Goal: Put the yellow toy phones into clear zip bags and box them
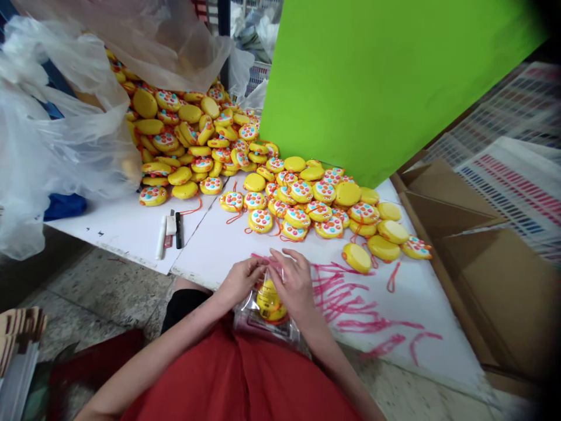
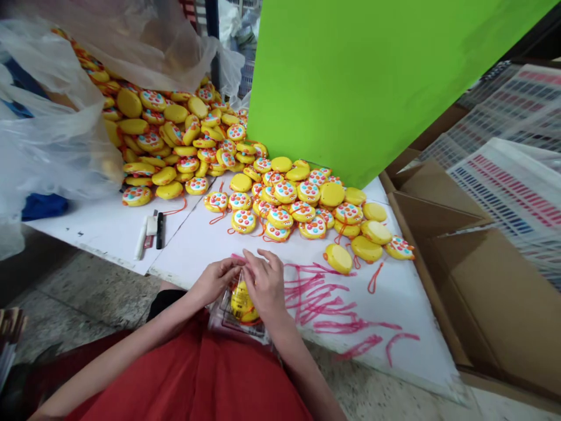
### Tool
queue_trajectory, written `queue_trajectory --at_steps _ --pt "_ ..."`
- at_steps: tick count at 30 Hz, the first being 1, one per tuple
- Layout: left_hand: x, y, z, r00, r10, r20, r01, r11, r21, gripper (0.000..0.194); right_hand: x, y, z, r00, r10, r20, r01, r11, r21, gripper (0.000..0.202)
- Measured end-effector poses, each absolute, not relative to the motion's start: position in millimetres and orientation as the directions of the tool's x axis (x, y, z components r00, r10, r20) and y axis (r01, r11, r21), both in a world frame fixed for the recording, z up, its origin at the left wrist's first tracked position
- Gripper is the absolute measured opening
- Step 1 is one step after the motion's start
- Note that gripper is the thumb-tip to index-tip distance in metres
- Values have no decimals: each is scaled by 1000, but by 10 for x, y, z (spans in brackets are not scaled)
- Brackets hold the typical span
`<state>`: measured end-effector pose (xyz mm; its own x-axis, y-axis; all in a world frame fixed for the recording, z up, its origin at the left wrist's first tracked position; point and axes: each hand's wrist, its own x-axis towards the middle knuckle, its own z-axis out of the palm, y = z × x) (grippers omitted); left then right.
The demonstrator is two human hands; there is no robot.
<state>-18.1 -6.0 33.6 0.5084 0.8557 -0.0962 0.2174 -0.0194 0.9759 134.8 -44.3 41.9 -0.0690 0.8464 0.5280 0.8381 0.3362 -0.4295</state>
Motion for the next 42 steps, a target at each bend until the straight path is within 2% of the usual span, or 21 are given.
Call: queue_trajectory --at_steps 5,9,12,14,17,20,23,24,28,30,33,38,39,42 --pt "-139 -80 470 567 823 13 437 -315 842 23 1213 -396 450 -132 830 541 868 361 -342 42" --pt "-129 -76 448 609 793 29 423 -356 833 25 1314 -336 415 7 862 507 885 231 -405 31" --pt "-155 -35 326 569 822 -33 377 -225 899 25 1736 -319 289 228 867 444 859 35 -510 22" --pt "-191 3 213 527 842 -118 331 -76 940 25 2177 -362 161 416 838 353 815 -171 -554 18" --pt "-246 52 67 500 836 -227 222 129 966 25 2869 -523 -31 701 687 192 670 -541 -509 14" --pt "-275 83 -5 505 822 -264 146 220 964 27 3325 -729 -149 769 624 136 608 -650 -457 21" --pt "-283 103 -25 524 804 -282 118 259 959 32 3454 -879 -161 776 626 76 613 -721 -323 33" --pt "-284 109 -25 528 800 -286 114 267 957 33 3445 -907 -141 775 620 123 626 -725 -289 36" --pt "-290 118 2 531 794 -296 92 293 952 33 3327 -914 7 657 539 526 736 -611 -293 42" --pt "-290 114 29 531 793 -299 72 309 948 31 3289 -875 58 612 506 608 764 -577 -288 41" --pt "-287 106 63 530 791 -305 53 328 943 30 3314 -815 18 653 497 572 723 -633 -276 34" --pt "-290 108 52 533 791 -300 52 324 945 33 3492 -811 -140 815 545 196 578 -786 -221 41" --pt "-293 111 39 535 792 -294 56 314 948 33 3531 -825 -128 828 525 195 559 -797 -228 43" --pt "-300 124 -11 539 800 -263 76 265 961 32 3638 -880 10 834 420 358 527 -798 -292 45"
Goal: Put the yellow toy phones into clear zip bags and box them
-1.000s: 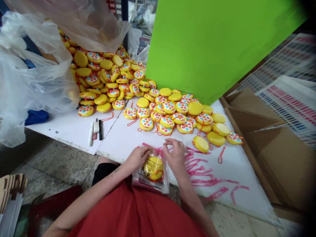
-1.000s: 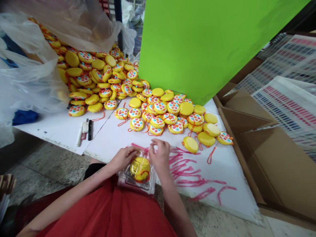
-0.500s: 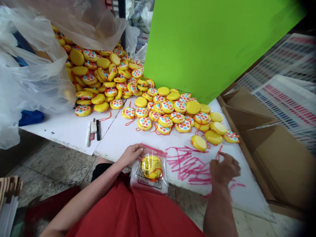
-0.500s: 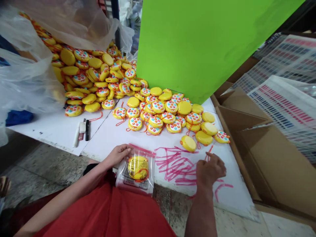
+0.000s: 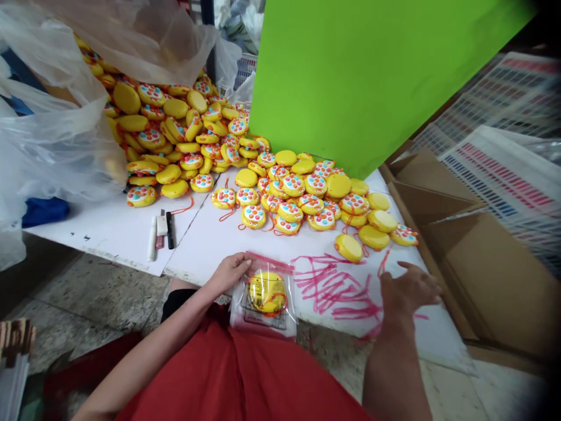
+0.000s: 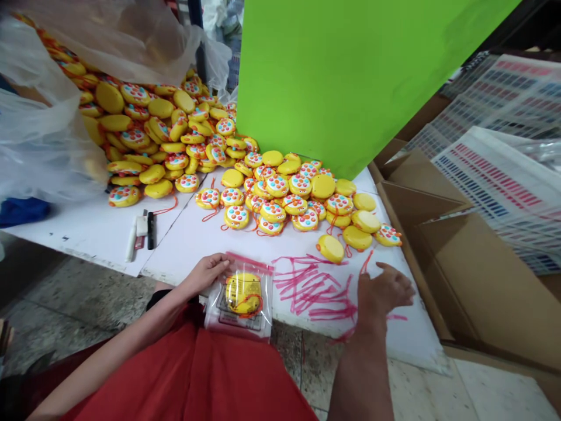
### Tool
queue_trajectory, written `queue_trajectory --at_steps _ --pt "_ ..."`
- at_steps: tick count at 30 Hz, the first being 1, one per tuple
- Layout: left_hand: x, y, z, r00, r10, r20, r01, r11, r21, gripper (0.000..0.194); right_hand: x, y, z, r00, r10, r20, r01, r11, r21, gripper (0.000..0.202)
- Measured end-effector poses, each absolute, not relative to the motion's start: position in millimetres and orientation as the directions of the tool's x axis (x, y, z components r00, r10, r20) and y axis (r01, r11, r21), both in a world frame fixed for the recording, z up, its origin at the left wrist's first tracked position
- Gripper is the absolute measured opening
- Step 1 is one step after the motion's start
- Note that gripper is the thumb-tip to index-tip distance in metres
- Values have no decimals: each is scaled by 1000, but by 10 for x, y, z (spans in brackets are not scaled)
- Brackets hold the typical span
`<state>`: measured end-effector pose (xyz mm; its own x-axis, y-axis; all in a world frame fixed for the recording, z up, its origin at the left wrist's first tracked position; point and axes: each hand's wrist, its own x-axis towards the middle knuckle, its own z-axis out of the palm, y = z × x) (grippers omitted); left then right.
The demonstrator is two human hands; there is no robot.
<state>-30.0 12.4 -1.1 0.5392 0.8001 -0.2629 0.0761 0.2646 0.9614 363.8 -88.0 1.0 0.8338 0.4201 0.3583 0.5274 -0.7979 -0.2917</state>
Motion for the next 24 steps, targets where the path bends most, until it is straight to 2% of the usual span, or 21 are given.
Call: queue_trajectory --at_steps 2,5,7,9,12,15,20,24 --pt "-302 134 -45 540 803 -254 79 252 964 32 3693 -919 131 813 382 440 542 -772 -332 37" --pt "-300 143 -63 546 795 -265 65 275 959 32 3681 -941 256 780 441 444 618 -652 -439 29" --pt "-300 143 -50 548 792 -268 64 279 958 32 3541 -905 289 764 529 369 639 -541 -547 31" --pt "-302 139 -36 551 790 -268 58 285 957 32 3262 -819 295 688 679 255 661 -440 -608 34" --pt "-311 131 -46 568 780 -263 33 298 954 35 2667 -643 281 390 920 31 722 -284 -631 36" --pt "-322 120 -72 576 776 -259 15 307 952 37 2134 -499 243 115 987 -108 680 -157 -716 35" --pt "-338 114 -43 580 778 -242 26 279 960 40 1885 -437 163 37 984 -175 438 -173 -882 26" --pt "-364 136 -19 609 757 -235 35 271 962 43 1990 -509 179 126 962 -243 294 -271 -917 26"
